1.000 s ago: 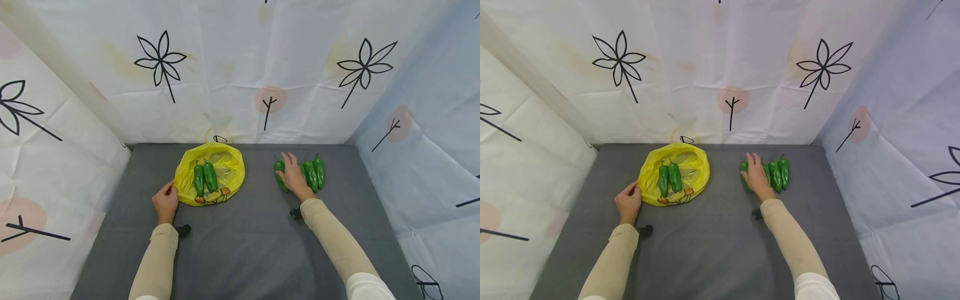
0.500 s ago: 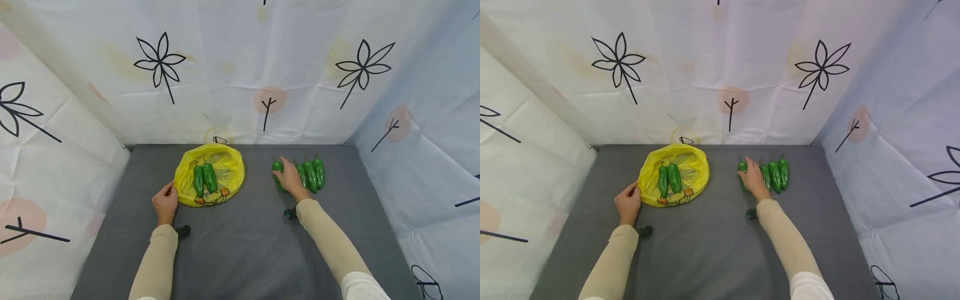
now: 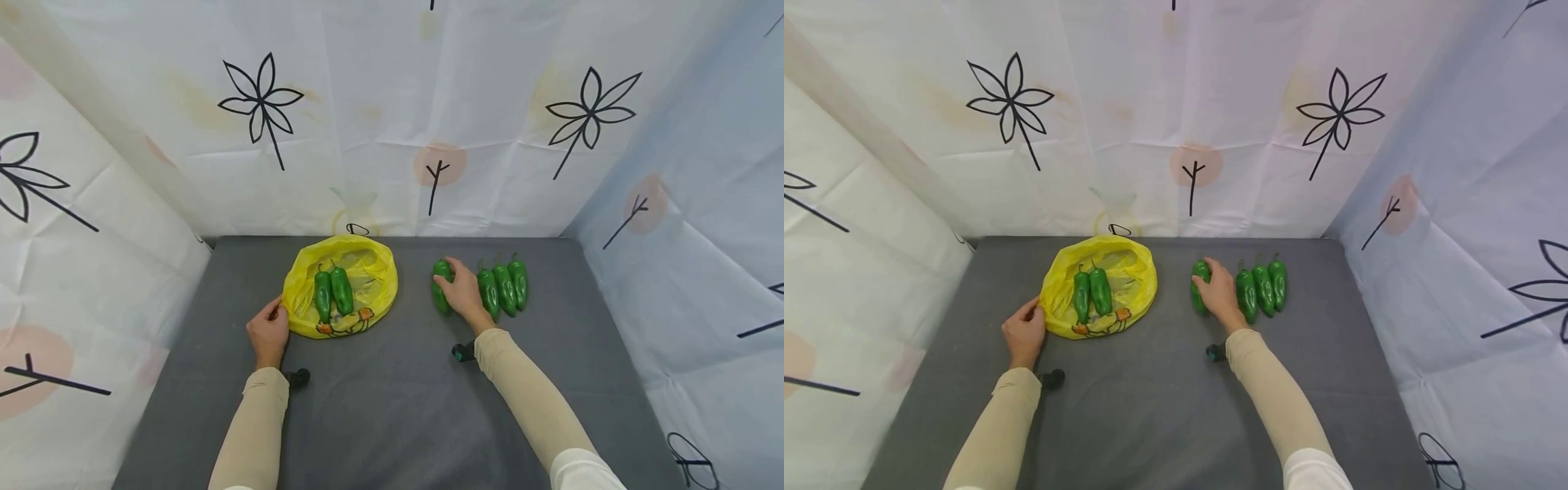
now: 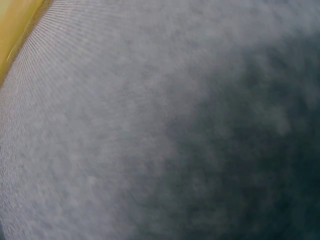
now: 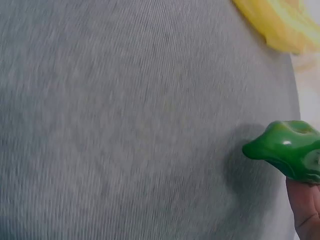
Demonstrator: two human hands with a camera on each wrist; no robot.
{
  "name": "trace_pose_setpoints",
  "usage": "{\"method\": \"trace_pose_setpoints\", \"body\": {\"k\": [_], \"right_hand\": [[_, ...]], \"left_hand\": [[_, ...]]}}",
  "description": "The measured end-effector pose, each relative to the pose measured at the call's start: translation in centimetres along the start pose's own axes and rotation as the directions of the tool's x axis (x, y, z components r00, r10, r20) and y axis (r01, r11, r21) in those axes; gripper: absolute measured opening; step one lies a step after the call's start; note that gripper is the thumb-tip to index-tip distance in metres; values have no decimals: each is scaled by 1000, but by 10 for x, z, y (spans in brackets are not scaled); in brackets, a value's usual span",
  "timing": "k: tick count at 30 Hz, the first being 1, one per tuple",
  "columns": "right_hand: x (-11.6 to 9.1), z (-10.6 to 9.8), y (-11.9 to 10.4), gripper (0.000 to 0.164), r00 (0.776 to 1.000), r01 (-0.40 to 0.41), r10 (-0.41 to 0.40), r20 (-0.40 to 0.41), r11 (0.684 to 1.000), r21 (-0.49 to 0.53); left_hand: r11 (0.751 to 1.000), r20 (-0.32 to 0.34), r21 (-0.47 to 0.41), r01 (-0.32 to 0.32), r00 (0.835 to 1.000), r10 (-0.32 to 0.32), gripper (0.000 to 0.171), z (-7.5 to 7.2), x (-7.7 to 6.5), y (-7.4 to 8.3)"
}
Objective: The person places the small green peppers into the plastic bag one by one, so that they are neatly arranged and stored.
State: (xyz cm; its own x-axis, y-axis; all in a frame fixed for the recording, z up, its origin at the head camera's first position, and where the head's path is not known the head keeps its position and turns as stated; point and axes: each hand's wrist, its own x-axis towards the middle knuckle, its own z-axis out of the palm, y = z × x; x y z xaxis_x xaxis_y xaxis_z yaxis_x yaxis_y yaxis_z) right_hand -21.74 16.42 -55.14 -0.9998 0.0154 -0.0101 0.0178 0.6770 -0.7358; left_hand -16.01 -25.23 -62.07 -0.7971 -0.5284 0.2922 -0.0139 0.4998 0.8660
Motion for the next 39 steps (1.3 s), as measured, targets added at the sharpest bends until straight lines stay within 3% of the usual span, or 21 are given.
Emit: {"method": "trace_pose_setpoints", "body": {"k": [8,28,39], "right_hand": [[2,10,-24,61,1000,6,-6,-1,997,73],[7,14,-66,61,998,45,-50,25,982,183],[13,20,-89,58,996,19,-38,79,972,233]], "left_hand": [[1000,-11,14,11,1000,-11,28,-3,1,2],[1000,-11,-11,18,1000,-18,28,0,-1,1],[1000,-27,-6,-22,999,22,29,1,1,0]]}}
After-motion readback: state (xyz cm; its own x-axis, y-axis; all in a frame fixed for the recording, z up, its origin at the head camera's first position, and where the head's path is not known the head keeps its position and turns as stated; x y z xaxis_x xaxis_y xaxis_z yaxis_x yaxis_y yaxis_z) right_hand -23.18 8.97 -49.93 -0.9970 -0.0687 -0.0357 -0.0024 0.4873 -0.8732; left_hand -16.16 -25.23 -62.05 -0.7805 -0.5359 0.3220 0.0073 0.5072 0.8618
